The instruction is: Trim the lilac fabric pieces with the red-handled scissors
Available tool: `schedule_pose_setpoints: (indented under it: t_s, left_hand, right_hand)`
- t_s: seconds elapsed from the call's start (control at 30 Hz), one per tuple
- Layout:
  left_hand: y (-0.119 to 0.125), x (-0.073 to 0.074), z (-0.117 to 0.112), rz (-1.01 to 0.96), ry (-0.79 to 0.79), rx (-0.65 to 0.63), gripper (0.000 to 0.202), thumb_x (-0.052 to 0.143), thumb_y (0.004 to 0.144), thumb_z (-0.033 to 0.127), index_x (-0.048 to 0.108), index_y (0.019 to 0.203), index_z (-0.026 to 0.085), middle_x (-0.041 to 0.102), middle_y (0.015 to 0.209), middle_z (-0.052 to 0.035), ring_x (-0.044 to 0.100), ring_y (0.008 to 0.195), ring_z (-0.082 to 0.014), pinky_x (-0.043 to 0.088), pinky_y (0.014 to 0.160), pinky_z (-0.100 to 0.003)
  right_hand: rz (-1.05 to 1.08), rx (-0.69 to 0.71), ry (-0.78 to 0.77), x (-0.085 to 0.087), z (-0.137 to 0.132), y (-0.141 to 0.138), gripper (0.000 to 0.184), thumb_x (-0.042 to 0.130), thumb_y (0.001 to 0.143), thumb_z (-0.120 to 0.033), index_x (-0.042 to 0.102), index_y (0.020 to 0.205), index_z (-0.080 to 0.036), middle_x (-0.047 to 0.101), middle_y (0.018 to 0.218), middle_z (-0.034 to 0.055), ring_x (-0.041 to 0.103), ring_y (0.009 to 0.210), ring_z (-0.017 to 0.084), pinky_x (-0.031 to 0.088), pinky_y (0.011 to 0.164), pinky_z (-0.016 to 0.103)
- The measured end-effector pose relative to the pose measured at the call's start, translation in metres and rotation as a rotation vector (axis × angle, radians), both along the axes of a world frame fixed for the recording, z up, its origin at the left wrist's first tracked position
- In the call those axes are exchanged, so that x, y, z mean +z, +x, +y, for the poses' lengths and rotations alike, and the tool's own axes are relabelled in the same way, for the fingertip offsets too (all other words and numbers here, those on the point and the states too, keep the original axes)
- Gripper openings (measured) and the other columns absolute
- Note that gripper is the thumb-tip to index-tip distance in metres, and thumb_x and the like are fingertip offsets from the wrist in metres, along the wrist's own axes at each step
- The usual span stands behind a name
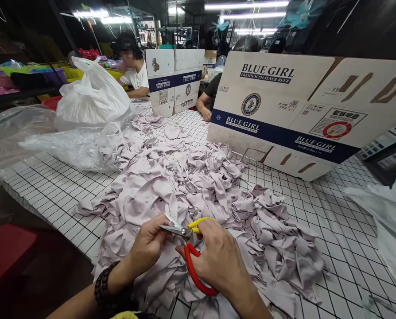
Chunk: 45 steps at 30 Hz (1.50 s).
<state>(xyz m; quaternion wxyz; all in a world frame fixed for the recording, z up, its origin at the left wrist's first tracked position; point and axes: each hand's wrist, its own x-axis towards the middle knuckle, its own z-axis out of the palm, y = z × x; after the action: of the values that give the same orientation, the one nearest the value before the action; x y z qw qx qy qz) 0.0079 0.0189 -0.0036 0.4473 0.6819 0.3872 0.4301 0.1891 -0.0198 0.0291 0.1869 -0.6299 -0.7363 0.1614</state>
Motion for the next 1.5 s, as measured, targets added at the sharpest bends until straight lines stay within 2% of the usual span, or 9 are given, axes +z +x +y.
schedule_pose_setpoints:
  t_s: [0.47,0.73,1.0,1.1,1.17,1.23,1.3,1.4,1.5]
  left_hand:
    - [0.002,0.002,0.002,-0.067,-0.108,-0.020,0.026,0.046,0.084,0.016,0.053,0.060,0.016,0.051,0.063,-0.0017,0.049,0.062,-0.0132,0.039,0.060,-0.024]
    - [0.000,-0.003,0.002,-0.112,-0.181,-0.051,0.027,0.047,0.088,0.022,0.055,0.063,0.015,0.051,0.065,-0.0013,0.046,0.057,-0.0109,0.038,0.054,-0.021]
    - [-0.002,-0.010,0.002,-0.147,-0.296,-0.068,0.034,0.053,0.089,0.041,0.061,0.071,0.014,0.052,0.065,-0.0012,0.044,0.053,-0.0098,0.037,0.049,-0.021]
    - [-0.003,-0.010,0.003,-0.156,-0.304,-0.079,0.037,0.053,0.089,0.045,0.064,0.073,0.014,0.051,0.063,-0.0005,0.044,0.053,-0.0099,0.037,0.051,-0.021]
    - [-0.005,-0.008,0.003,-0.152,-0.302,-0.078,0.039,0.052,0.090,0.046,0.064,0.073,0.014,0.051,0.063,-0.0003,0.044,0.053,-0.0098,0.037,0.052,-0.021]
    - [-0.006,-0.005,0.002,-0.136,-0.292,-0.078,0.041,0.051,0.091,0.047,0.065,0.072,0.014,0.051,0.064,-0.0008,0.044,0.053,-0.0098,0.037,0.052,-0.021]
    - [-0.007,-0.003,-0.002,-0.110,-0.276,-0.098,0.043,0.049,0.091,0.047,0.066,0.071,0.013,0.052,0.065,-0.0018,0.046,0.054,-0.0103,0.038,0.053,-0.022]
    - [-0.008,-0.006,-0.012,-0.069,-0.228,-0.164,0.046,0.047,0.093,0.047,0.067,0.069,0.013,0.054,0.065,-0.0036,0.049,0.058,-0.0119,0.039,0.057,-0.023]
    - [-0.008,-0.012,-0.024,-0.040,-0.175,-0.210,0.046,0.045,0.094,0.043,0.068,0.067,0.014,0.055,0.064,-0.0046,0.051,0.062,-0.0139,0.040,0.061,-0.025]
  right_hand:
    - [-0.043,-0.018,0.058,-0.007,0.002,-0.001,0.029,0.062,0.078,-0.045,0.049,0.067,-0.022,0.058,0.066,0.0003,0.052,0.060,0.016,0.034,0.054,0.026]
    - [-0.031,-0.025,0.080,-0.010,0.002,-0.001,0.033,0.064,0.076,-0.046,0.045,0.061,-0.022,0.051,0.057,-0.0027,0.043,0.051,0.013,0.028,0.050,0.024]
    - [0.031,0.011,0.133,-0.011,0.005,-0.001,0.037,0.064,0.075,-0.044,0.043,0.055,-0.021,0.044,0.052,-0.0039,0.038,0.049,0.011,0.026,0.049,0.024]
    - [0.127,0.041,0.043,-0.015,0.006,-0.001,0.042,0.067,0.073,-0.043,0.039,0.052,-0.021,0.040,0.051,-0.0045,0.036,0.049,0.011,0.025,0.050,0.025]
    - [0.280,0.021,-0.126,-0.018,0.009,0.005,0.046,0.070,0.072,-0.045,0.037,0.050,-0.021,0.034,0.050,-0.0057,0.033,0.048,0.010,0.024,0.048,0.025]
    - [0.531,-0.018,-0.311,-0.020,0.016,0.016,0.045,0.069,0.073,-0.050,0.040,0.053,-0.021,0.036,0.052,-0.0059,0.035,0.048,0.010,0.027,0.047,0.024]
    - [0.741,-0.060,-0.412,-0.021,0.030,0.028,0.041,0.066,0.074,-0.056,0.049,0.061,-0.020,0.045,0.056,-0.0045,0.043,0.051,0.012,0.036,0.049,0.025]
    - [0.788,-0.125,-0.382,-0.022,0.064,0.032,0.039,0.072,0.069,-0.055,0.057,0.072,-0.019,0.054,0.062,-0.0025,0.052,0.056,0.015,0.042,0.054,0.028]
    - [0.739,-0.119,-0.321,-0.024,0.107,0.007,0.039,0.081,0.061,-0.038,0.061,0.088,-0.019,0.056,0.067,-0.0047,0.053,0.059,0.013,0.042,0.056,0.026]
